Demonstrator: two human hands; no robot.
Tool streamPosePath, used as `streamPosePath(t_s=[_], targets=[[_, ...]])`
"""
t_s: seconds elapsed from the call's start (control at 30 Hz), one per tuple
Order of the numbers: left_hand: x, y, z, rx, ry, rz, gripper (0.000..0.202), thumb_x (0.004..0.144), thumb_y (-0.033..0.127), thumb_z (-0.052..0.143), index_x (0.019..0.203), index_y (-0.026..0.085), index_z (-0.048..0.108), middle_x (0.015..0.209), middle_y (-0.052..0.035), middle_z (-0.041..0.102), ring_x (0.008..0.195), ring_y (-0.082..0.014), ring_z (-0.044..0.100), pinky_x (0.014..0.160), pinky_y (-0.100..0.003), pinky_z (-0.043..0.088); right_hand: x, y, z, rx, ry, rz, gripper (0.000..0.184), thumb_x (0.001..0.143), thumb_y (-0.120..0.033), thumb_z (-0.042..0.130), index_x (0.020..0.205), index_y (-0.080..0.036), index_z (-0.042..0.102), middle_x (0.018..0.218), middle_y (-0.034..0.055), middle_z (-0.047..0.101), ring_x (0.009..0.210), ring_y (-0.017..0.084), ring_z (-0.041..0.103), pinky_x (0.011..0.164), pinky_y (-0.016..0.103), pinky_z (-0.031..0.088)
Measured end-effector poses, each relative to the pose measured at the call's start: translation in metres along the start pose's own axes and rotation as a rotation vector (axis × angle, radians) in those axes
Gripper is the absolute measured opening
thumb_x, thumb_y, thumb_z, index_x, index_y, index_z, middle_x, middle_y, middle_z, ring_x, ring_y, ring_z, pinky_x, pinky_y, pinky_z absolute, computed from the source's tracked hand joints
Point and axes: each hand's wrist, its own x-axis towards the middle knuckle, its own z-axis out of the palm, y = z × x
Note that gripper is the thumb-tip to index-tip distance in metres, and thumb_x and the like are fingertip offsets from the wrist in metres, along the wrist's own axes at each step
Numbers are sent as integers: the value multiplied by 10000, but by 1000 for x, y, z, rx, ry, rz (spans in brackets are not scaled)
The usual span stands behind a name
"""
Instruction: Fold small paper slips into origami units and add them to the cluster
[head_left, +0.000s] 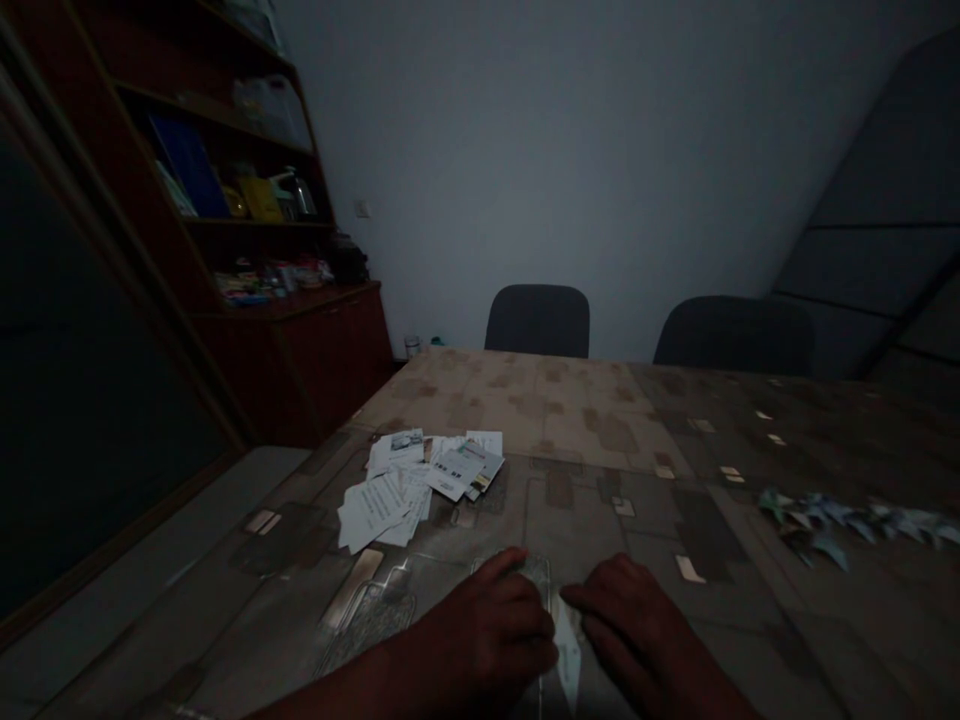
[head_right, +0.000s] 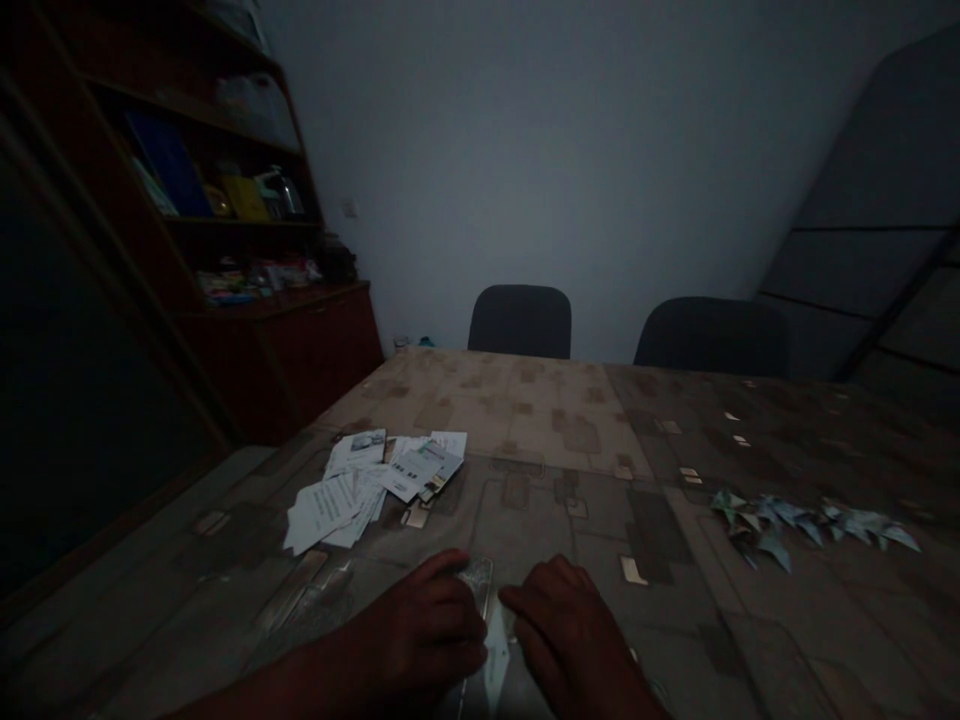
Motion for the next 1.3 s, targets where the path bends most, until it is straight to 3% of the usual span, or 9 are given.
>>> streamPosePath(t_s=[0.13,0.27,0.47,0.6,0.7,0.9,1.0,1.13,1.3], targets=[[-1,-1,4,19,31,-3,106,864,121,601,930,203,618,814,7,668,818,-138,594,1139,-453,239,1,0,8,-31,-5,63,329,857,-156,653,1166,-252,592,952,44,617,893,233,560,782,382,450],[0,-1,3,-33,43,-78,127,857,106,574,913,206,629,825,4,670,807,-141,583,1123,-457,265,3,-2,14,1,9,83,350,783,-121,704,1098,-241,608,950,33,614,895,241,567,779,393,445],[1,-1,-1,-149,92,-201,153,864,110,538,905,192,661,862,-21,677,839,-165,596,1092,-473,281,10,-11,9,151,46,160,130,820,-71,613,792,-197,595,803,15,621,807,212,586,727,347,445],[6,1,-3,-311,160,-369,122,892,241,591,897,183,698,825,-41,684,824,-193,613,929,-412,408,12,-15,3,260,123,227,124,851,-131,571,751,-204,578,741,2,608,721,186,590,648,295,447],[11,5,0,-428,240,-515,181,807,364,721,838,186,722,771,-33,687,785,-204,619,815,-372,435,9,-14,3,298,186,289,101,871,-192,557,778,-217,589,742,-4,601,690,178,595,617,279,449],[19,13,9,-552,403,-658,119,768,231,735,685,166,681,669,-13,647,698,-172,615,648,-274,448,1,-13,7,266,193,254,110,907,-257,575,801,-229,588,747,-10,607,707,179,610,640,276,465],[20,15,9,-439,444,-602,137,798,195,662,666,168,639,644,-15,631,653,-164,595,608,-269,438,2,-15,4,142,233,157,80,927,-240,564,850,-227,578,767,-2,623,709,176,596,659,283,455],[20,17,6,-104,472,-345,119,824,163,567,714,179,608,640,-19,621,644,-167,553,736,-345,471,7,-16,6,-118,308,-92,92,940,-223,546,983,-227,627,749,13,640,681,184,539,653,305,381],[19,21,7,110,466,-192,201,885,203,553,688,209,595,594,16,608,609,-140,535,897,-383,454,11,-13,9,-155,412,-206,290,975,-210,411,751,-219,595,614,0,580,610,174,454,645,329,306]])
